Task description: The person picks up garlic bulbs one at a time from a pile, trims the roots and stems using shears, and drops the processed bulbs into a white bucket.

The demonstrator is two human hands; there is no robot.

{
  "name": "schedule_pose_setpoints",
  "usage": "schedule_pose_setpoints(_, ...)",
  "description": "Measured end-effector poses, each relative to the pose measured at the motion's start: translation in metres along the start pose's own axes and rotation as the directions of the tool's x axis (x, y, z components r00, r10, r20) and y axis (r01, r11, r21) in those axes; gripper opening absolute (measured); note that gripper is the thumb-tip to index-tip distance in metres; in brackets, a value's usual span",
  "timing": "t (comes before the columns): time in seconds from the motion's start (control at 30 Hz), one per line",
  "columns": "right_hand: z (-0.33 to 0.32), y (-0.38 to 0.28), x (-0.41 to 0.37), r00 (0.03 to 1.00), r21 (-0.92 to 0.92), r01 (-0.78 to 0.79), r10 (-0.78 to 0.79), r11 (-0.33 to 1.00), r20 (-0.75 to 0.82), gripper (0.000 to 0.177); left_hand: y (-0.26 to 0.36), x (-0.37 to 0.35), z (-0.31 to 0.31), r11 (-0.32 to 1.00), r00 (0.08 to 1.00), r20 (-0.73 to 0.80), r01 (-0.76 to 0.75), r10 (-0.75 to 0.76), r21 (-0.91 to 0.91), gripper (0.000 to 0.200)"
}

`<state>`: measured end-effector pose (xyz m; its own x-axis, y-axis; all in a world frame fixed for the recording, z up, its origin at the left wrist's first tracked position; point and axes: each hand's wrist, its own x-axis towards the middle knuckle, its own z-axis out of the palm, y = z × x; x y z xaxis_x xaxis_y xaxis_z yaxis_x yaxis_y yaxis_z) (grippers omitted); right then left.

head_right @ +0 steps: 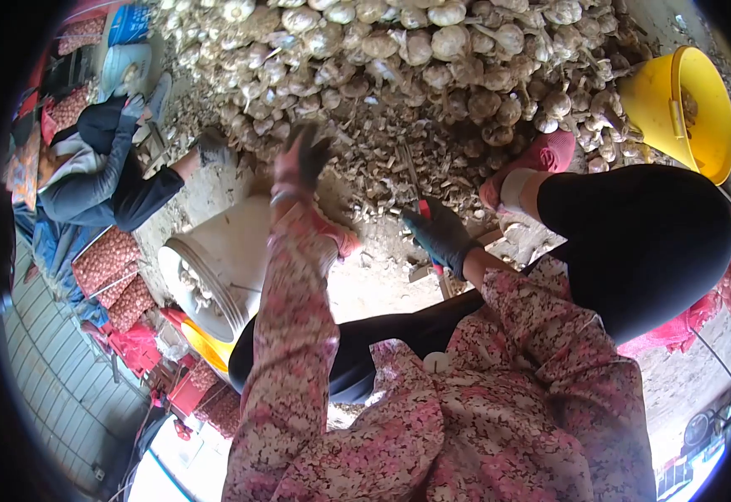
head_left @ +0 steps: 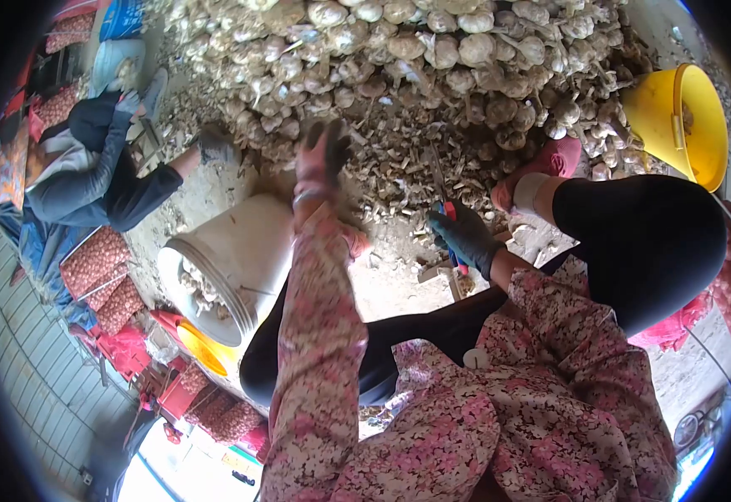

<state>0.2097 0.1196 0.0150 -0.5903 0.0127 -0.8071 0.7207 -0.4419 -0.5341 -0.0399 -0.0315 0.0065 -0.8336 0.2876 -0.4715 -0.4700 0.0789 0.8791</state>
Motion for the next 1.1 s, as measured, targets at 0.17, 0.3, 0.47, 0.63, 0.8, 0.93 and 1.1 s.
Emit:
schedule_pose_setpoints(0.17, -0.017, -0.004, 0.005, 0.980, -0.160, 0.117, -0.140, 0.980, -0.141, 0.035, -0.204, 0.235, 0.013, 0.871, 0.904, -0.412, 0.289, -0.112, 0.398, 0.044)
schedule_pose_setpoints(0.3, -0.026, -0.028, 0.000, 0.975, -0.367, 0.110, -0.171, 0.924, -0.138, 0.044, -0.128, 0.169, 0.057, 0.947, 0.960, -0.203, 0.236, -0.193, 0.217, 0.053)
schedule_pose_setpoints(0.47, -0.036, -0.055, 0.003, 0.786, -0.755, 0.337, -0.610, 0.562, -0.103, 0.061, -0.043, 0.025, 0.073, 1.000, 0.998, -0.063, 0.029, -0.029, 0.002, 0.057)
schedule_pose_setpoints(0.63, -0.037, -0.069, -0.016, 0.748, -0.939, 0.254, -0.662, 0.230, 0.041, 0.071, -0.047, -0.067, 0.072, 0.990, 0.992, 0.071, -0.110, 0.104, 0.092, 0.057)
schedule_pose_setpoints(0.8, -0.032, -0.067, -0.043, 0.790, -0.970, 0.224, -0.599, 0.090, 0.127, 0.066, -0.037, -0.114, 0.060, 0.858, 0.988, 0.051, -0.153, 0.147, 0.490, 0.063)
schedule_pose_setpoints(0.93, -0.034, -0.043, -0.044, 0.838, -0.943, 0.303, -0.510, 0.136, 0.195, 0.052, -0.015, -0.150, 0.063, 0.731, 0.982, 0.045, -0.166, 0.183, 0.662, 0.060)
schedule_pose_setpoints(1.1, -0.035, -0.041, -0.043, 0.909, -0.946, 0.281, -0.359, 0.159, 0.210, 0.036, -0.029, -0.166, 0.046, 0.655, 0.996, 0.042, -0.081, 0.074, 0.751, 0.048)
